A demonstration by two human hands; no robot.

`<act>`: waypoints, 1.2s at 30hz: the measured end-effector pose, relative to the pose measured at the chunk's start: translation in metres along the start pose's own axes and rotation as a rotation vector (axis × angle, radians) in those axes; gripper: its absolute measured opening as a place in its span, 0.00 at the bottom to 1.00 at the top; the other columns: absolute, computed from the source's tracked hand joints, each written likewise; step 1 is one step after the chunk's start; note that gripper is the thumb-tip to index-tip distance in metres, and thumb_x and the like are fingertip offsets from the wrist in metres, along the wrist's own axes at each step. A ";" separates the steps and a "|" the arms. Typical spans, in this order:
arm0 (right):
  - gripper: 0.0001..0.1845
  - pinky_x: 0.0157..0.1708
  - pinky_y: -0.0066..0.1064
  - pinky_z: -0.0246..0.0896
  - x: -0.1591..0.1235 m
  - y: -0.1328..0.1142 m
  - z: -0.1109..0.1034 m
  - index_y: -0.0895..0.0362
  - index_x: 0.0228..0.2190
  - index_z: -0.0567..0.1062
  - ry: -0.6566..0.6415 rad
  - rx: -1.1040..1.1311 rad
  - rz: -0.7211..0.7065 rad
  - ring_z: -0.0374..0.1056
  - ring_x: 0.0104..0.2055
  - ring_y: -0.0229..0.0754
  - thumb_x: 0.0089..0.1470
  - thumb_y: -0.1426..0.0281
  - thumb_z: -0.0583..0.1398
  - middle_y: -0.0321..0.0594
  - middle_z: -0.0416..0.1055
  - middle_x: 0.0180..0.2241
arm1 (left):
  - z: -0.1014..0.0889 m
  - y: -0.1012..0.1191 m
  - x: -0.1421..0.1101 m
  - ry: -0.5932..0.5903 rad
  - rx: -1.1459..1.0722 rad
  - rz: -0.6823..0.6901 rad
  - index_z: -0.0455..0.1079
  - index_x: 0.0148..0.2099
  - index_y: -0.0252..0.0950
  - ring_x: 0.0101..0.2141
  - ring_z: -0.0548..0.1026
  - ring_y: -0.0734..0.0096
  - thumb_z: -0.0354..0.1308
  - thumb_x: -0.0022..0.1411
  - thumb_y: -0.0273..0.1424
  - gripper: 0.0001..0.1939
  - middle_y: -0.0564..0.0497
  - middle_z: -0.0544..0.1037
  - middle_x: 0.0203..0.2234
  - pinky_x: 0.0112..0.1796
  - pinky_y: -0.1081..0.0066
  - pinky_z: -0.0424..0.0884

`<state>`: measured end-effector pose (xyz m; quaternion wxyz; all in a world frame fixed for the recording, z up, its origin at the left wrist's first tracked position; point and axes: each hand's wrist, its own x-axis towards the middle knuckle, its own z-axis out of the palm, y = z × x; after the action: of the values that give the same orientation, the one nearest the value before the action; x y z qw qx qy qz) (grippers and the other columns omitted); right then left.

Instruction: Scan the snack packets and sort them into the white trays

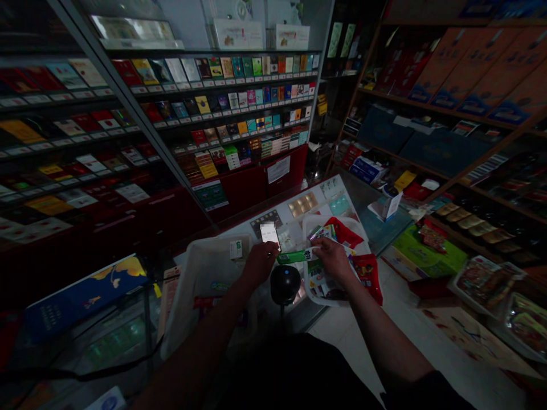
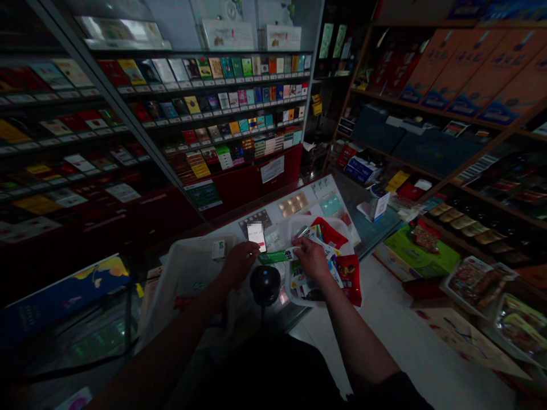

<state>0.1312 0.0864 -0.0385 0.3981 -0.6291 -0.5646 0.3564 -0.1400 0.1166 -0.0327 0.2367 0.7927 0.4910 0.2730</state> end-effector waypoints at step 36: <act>0.04 0.39 0.32 0.62 -0.056 -0.134 0.109 0.54 0.33 0.76 -0.331 -0.358 -0.382 0.73 0.38 0.44 0.57 0.73 0.60 0.40 0.78 0.34 | -0.140 -0.015 -0.139 0.208 0.076 -0.344 0.77 0.44 0.40 0.44 0.78 0.61 0.54 0.65 0.38 0.13 0.48 0.82 0.41 0.49 0.61 0.74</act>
<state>-0.0304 0.0478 0.0359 0.2435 -0.5052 -0.7836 0.2674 -0.2938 0.0116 0.0334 0.1978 0.6732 0.6507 0.2903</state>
